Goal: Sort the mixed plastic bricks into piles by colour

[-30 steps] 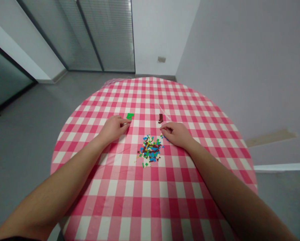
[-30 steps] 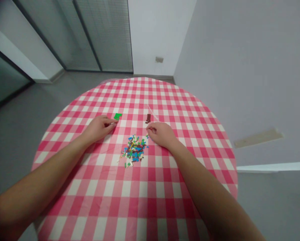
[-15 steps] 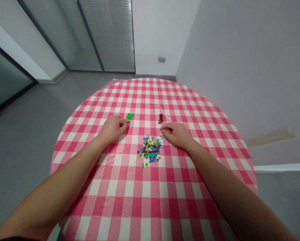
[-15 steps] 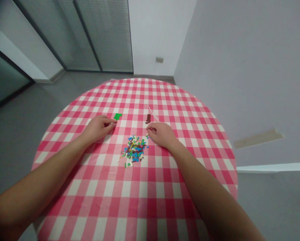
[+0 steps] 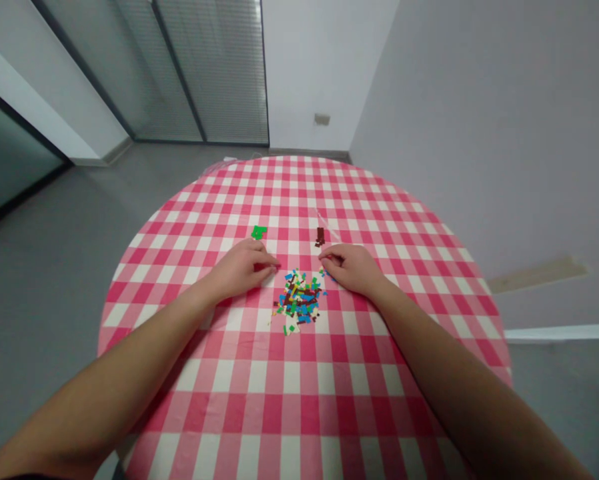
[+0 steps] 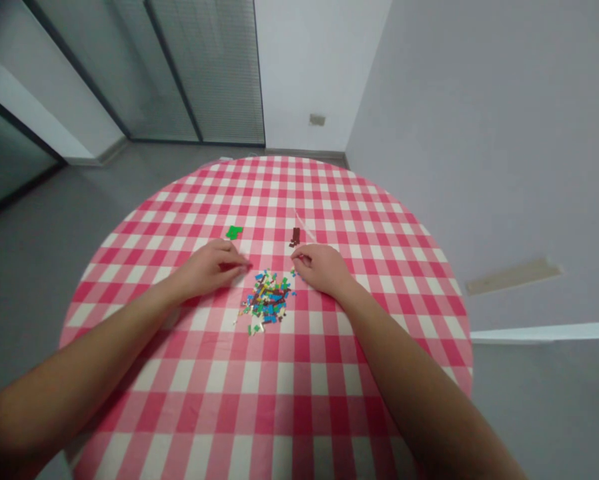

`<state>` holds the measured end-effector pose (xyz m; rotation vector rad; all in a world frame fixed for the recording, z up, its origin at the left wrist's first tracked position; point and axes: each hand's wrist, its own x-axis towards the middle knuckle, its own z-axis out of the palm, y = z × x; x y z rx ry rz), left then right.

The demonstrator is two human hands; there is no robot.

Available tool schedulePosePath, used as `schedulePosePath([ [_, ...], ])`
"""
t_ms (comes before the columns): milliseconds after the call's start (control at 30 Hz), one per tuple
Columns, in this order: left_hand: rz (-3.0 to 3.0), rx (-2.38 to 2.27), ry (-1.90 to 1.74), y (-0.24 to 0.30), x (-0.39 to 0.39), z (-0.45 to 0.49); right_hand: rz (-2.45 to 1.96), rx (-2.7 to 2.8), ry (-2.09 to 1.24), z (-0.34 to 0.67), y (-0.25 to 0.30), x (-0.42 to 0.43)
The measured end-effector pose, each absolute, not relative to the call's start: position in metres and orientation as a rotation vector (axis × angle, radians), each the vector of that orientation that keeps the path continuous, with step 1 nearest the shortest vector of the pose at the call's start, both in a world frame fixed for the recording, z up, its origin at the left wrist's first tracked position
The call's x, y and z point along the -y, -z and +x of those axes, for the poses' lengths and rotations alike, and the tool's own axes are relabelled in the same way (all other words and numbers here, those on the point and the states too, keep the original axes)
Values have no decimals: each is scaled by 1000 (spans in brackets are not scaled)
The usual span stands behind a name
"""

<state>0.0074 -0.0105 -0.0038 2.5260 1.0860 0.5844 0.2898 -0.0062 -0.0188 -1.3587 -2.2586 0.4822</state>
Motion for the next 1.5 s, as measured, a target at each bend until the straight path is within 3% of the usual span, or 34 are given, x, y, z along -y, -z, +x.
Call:
schedulePosePath([
  [233, 2504, -859, -500, 4, 20, 19, -1333, 2259, -531, 293, 16, 7],
  [733, 2470, -863, -505, 5, 19, 21, -1145, 2598, -601, 282, -2, 26],
  [1500, 2467, -897, -723, 5, 27, 31, -1154, 2298, -762, 262, 5, 32],
])
